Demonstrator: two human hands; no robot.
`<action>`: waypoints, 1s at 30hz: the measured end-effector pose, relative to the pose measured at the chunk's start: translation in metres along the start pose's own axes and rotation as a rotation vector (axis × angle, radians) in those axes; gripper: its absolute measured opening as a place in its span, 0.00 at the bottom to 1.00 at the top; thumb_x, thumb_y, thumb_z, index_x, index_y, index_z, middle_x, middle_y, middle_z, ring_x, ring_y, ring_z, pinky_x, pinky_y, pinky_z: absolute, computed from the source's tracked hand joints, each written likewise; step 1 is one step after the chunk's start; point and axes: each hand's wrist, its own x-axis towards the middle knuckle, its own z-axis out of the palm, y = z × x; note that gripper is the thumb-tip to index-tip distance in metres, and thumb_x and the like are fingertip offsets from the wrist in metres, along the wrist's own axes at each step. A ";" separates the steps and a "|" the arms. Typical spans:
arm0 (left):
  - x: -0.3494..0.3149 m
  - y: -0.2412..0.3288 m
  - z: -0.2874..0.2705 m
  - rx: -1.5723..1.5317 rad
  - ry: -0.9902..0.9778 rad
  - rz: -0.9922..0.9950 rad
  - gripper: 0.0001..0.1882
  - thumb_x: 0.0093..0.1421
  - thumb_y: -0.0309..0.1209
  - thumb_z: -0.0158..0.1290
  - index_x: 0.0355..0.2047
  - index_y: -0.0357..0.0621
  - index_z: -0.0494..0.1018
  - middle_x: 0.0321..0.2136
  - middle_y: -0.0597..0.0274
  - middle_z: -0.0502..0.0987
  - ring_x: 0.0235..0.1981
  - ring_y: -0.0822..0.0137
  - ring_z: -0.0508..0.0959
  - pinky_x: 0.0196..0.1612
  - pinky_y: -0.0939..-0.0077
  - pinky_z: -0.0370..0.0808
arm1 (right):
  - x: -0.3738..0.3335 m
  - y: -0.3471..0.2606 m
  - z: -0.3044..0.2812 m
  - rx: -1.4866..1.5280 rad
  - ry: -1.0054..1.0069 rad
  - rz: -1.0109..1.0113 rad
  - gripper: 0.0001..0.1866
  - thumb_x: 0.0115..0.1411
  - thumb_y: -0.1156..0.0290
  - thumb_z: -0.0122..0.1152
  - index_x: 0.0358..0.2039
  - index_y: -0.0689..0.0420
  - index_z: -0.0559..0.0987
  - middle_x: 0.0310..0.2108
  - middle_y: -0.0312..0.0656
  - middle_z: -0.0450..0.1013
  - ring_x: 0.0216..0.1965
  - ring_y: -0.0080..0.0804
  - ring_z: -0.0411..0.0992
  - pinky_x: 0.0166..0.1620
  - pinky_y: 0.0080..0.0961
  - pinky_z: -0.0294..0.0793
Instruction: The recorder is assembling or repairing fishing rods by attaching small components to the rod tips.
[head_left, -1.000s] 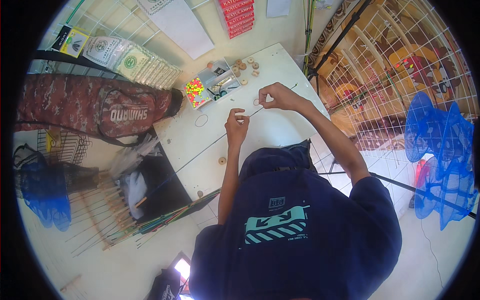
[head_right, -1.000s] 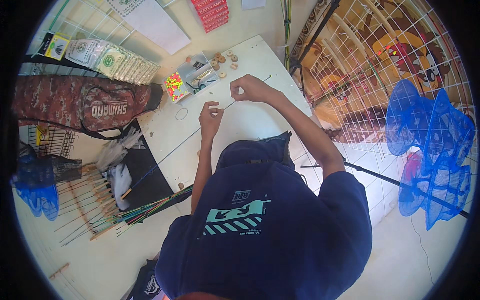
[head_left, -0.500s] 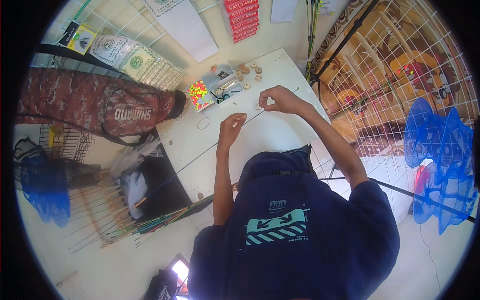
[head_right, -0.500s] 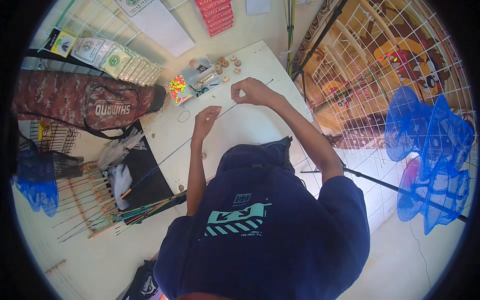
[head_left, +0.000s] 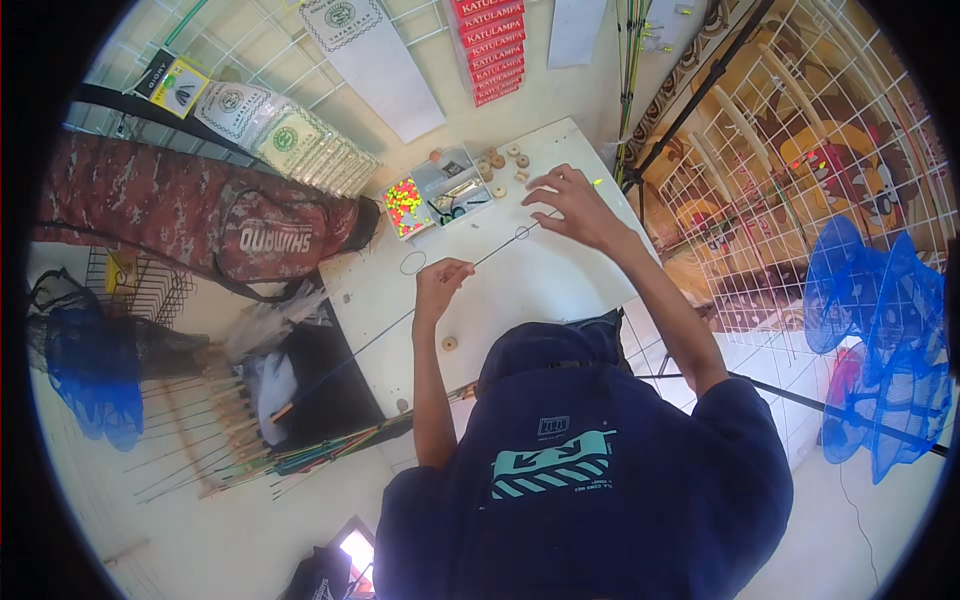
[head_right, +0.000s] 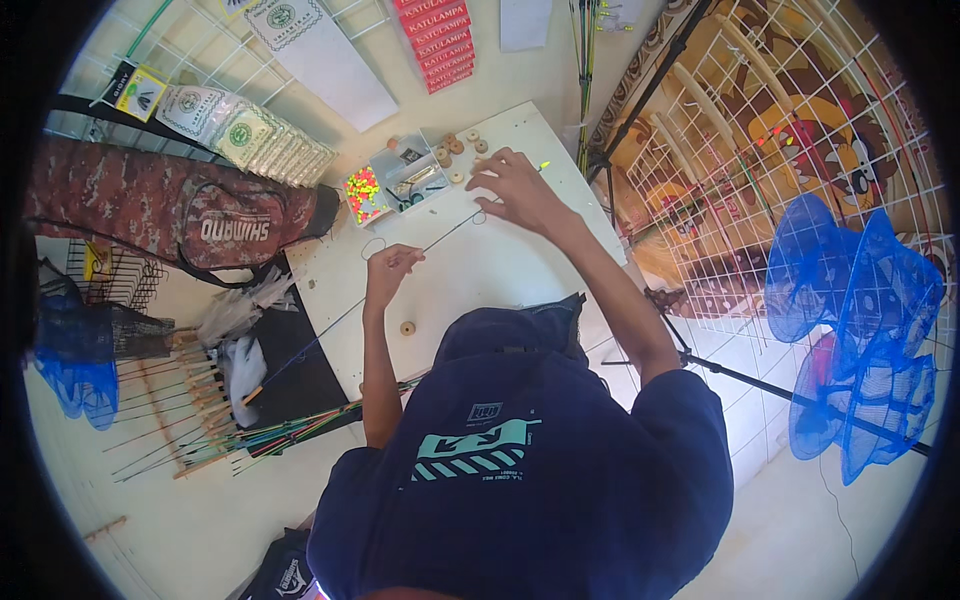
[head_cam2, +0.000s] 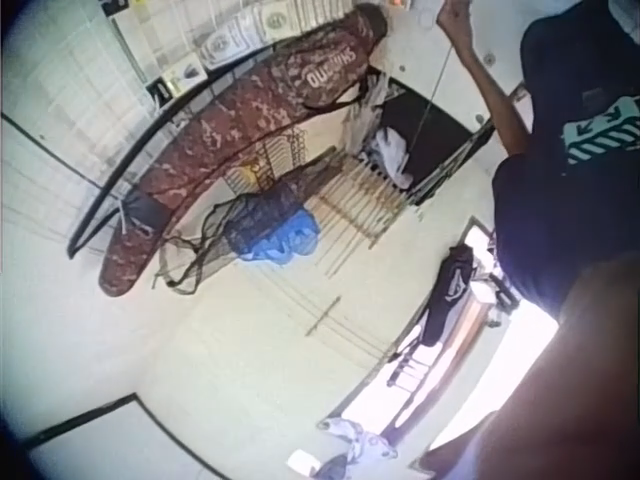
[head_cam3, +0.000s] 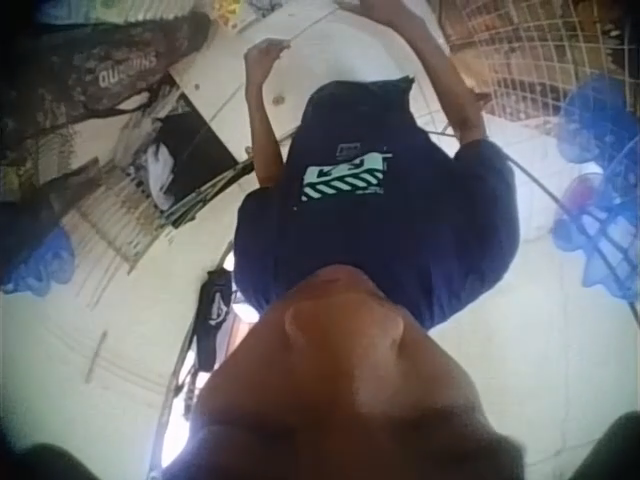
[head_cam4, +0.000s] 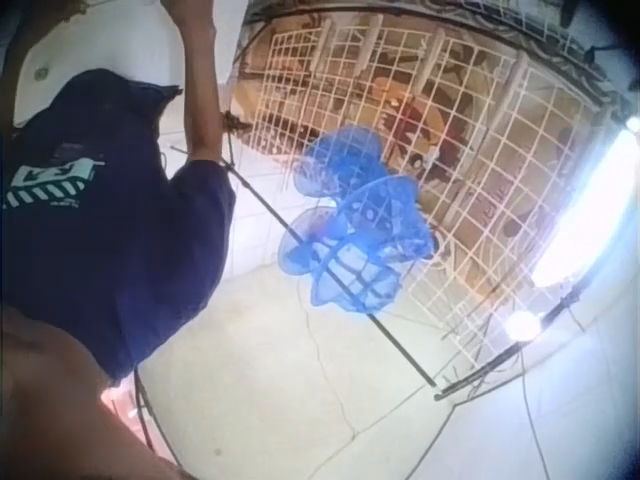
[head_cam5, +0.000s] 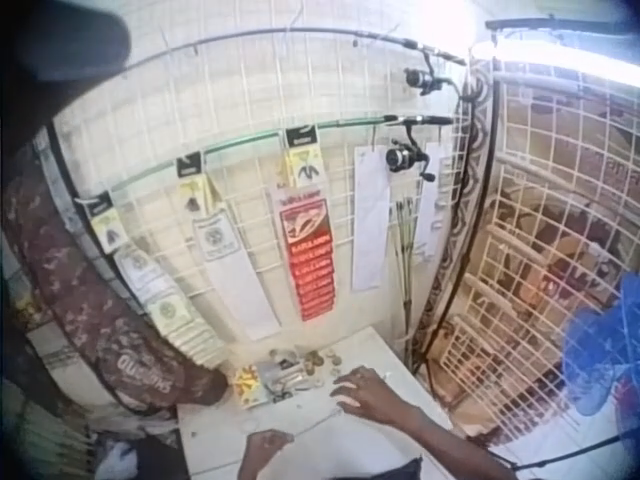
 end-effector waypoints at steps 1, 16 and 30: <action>-0.004 0.001 -0.004 -0.050 0.003 0.016 0.09 0.60 0.31 0.59 0.34 0.37 0.80 0.26 0.65 0.81 0.25 0.79 0.75 0.29 0.82 0.71 | 0.000 -0.012 -0.002 -0.028 0.085 -0.015 0.14 0.52 0.67 0.66 0.40 0.49 0.79 0.48 0.38 0.72 0.52 0.42 0.65 0.54 0.39 0.65; -0.023 0.027 -0.030 0.007 0.093 0.075 0.06 0.60 0.28 0.57 0.34 0.38 0.80 0.27 0.65 0.81 0.27 0.79 0.76 0.31 0.82 0.72 | -0.010 -0.044 0.062 1.428 0.166 0.737 0.17 0.66 0.65 0.55 0.47 0.65 0.72 0.43 0.52 0.76 0.45 0.35 0.76 0.52 0.28 0.75; -0.051 0.084 -0.094 0.214 0.297 0.200 0.09 0.58 0.26 0.58 0.39 0.36 0.78 0.25 0.67 0.77 0.26 0.80 0.72 0.30 0.84 0.69 | 0.109 -0.031 -0.055 1.319 0.360 0.439 0.14 0.65 0.69 0.55 0.43 0.68 0.74 0.37 0.51 0.77 0.35 0.32 0.79 0.40 0.28 0.83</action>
